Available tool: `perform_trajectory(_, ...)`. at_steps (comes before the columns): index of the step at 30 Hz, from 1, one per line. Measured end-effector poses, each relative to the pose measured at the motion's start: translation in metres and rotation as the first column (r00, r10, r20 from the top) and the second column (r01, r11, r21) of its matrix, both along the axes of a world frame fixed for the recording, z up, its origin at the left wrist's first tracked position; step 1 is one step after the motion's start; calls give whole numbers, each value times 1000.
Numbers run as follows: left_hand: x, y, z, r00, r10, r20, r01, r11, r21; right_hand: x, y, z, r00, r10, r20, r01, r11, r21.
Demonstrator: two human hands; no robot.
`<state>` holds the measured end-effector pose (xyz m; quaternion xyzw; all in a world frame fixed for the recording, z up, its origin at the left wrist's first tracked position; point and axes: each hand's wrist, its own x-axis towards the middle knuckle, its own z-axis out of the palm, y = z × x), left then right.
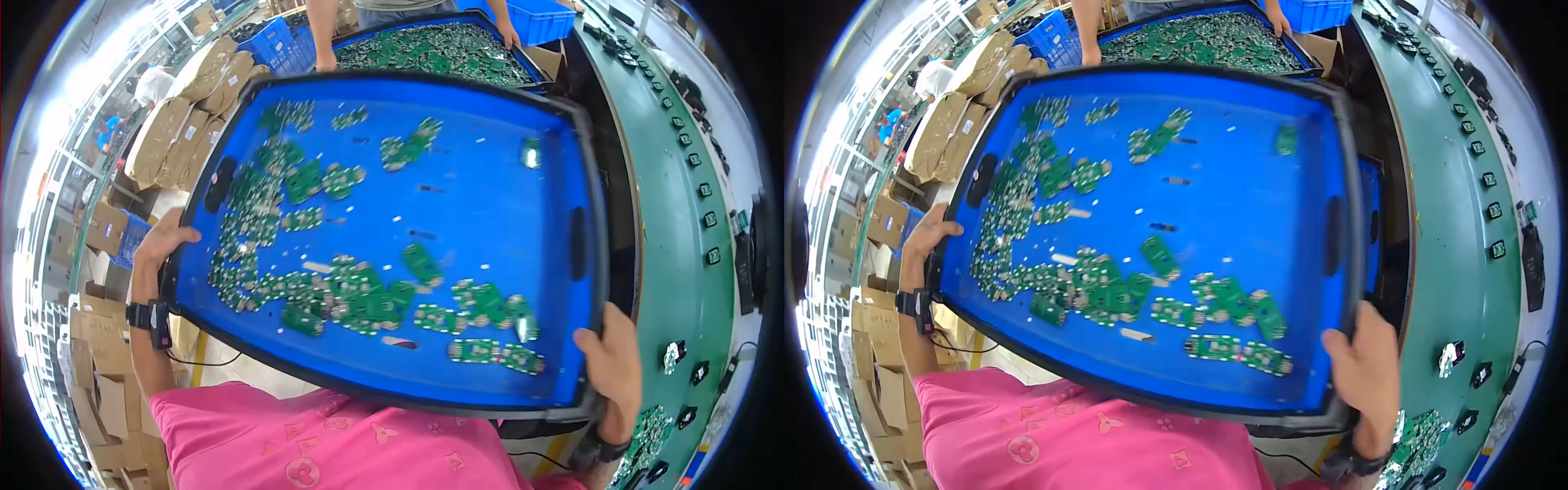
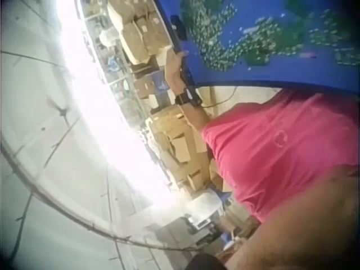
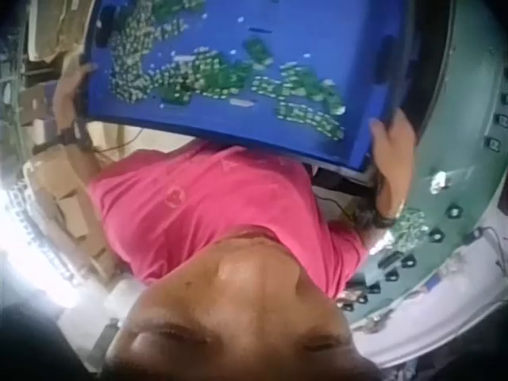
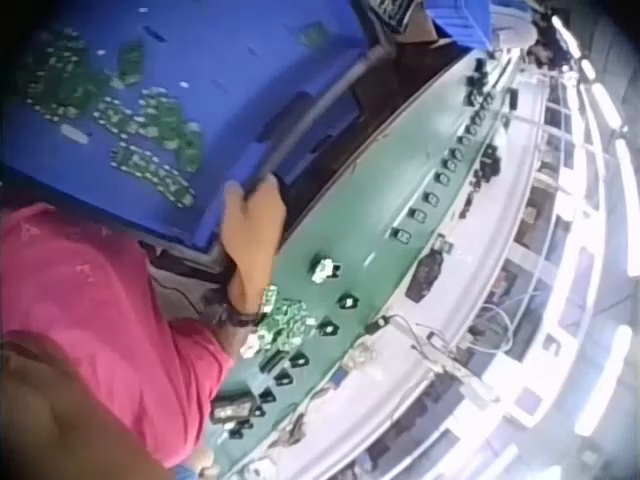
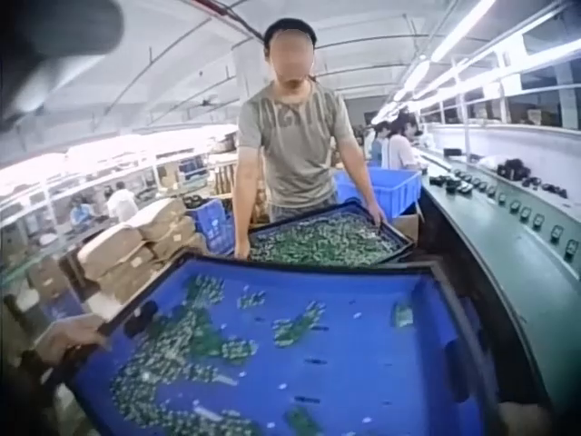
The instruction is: The person receives a tray of circuit boards, pours them into a larger tray, and places the empty tray on a stack. They then repeatedly fit circuit boards into plastic housings by hand and place the assembled units on the table.
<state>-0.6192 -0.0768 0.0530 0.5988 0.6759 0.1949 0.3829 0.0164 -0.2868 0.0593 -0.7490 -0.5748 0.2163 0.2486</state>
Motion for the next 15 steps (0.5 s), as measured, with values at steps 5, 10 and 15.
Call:
perform_trajectory(5, 4, 76, -57, 979, -183, 87, 159, 959, 235, -36, -63, -50, 896, -282, -344, 358, 916, 181)
perform_trajectory(10, 13, 159, -199, 940, -303, 155, 234, 905, 355, -100, -133, -87, 796, -256, -549, 557, 666, 496)
perform_trajectory(15, 35, 163, -229, 801, -318, 507, 257, 948, 189, -250, -80, -219, 536, 570, -623, 516, 363, 776)
